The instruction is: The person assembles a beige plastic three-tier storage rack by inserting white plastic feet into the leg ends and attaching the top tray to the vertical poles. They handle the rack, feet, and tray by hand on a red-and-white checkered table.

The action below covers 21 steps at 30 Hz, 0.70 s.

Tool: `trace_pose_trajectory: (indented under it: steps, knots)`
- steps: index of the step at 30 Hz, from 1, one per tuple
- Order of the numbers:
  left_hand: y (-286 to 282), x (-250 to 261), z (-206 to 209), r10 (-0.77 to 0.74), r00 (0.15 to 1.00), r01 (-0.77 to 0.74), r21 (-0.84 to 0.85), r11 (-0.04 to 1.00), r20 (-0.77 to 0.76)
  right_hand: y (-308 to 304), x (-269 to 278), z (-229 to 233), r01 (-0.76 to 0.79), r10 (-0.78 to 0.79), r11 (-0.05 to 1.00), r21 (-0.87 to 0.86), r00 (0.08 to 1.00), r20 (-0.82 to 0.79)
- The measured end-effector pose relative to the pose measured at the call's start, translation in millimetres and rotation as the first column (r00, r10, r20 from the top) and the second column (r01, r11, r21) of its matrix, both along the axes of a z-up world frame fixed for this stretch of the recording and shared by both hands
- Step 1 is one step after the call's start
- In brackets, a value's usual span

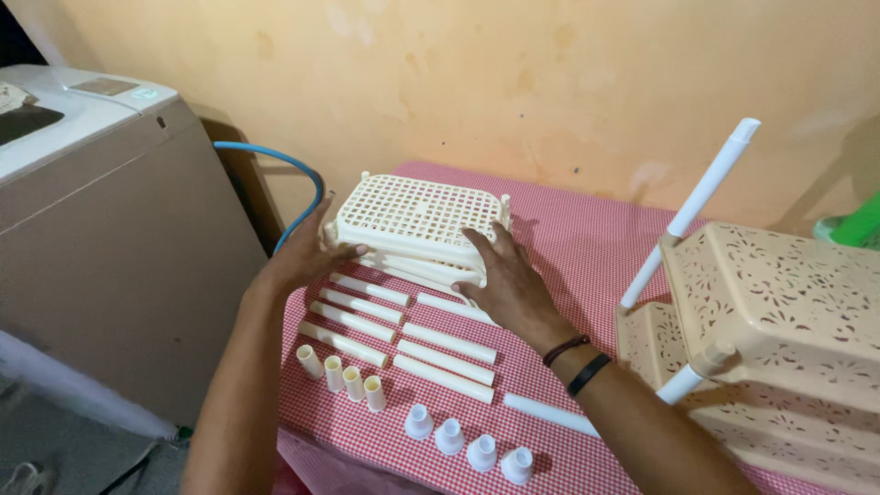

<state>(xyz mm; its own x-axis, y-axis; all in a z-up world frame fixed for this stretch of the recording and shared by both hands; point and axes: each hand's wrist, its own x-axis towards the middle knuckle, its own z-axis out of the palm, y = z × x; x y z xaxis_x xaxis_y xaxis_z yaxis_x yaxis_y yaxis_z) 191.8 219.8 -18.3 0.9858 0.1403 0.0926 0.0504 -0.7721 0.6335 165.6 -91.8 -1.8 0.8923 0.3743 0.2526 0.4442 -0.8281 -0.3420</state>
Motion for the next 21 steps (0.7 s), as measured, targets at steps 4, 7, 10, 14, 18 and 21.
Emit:
trace_pose_trajectory:
  steps: [4,7,10,14,18,21]
  knots:
    - [4,2,-7,-0.026,0.999,0.018,-0.197,0.98,-0.04,5,-5,-1,0.016,-0.015,1.0,0.005,1.0,-0.025]
    - [6,5,-8,-0.037,0.999,0.033,-0.183,0.983,-0.02,10,-6,-6,0.021,-0.022,1.0,-0.022,1.0,-0.015]
    - [6,15,-9,-0.02,0.999,0.01,-0.197,0.98,-0.045,13,-2,-6,0.044,-0.044,0.996,-0.076,0.999,0.004]
    - [6,37,-11,-0.185,0.982,0.18,-0.118,0.977,-0.035,14,10,-5,0.091,-0.092,0.992,-0.086,0.996,-0.011]
    - [2,58,-11,-0.132,0.991,0.132,-0.028,0.991,0.002,15,28,-1,0.163,-0.165,0.978,-0.128,0.986,-0.002]
    - [-6,77,-11,-0.116,0.992,0.119,0.074,0.99,-0.051,14,47,1,0.223,-0.227,0.96,-0.168,0.974,-0.007]
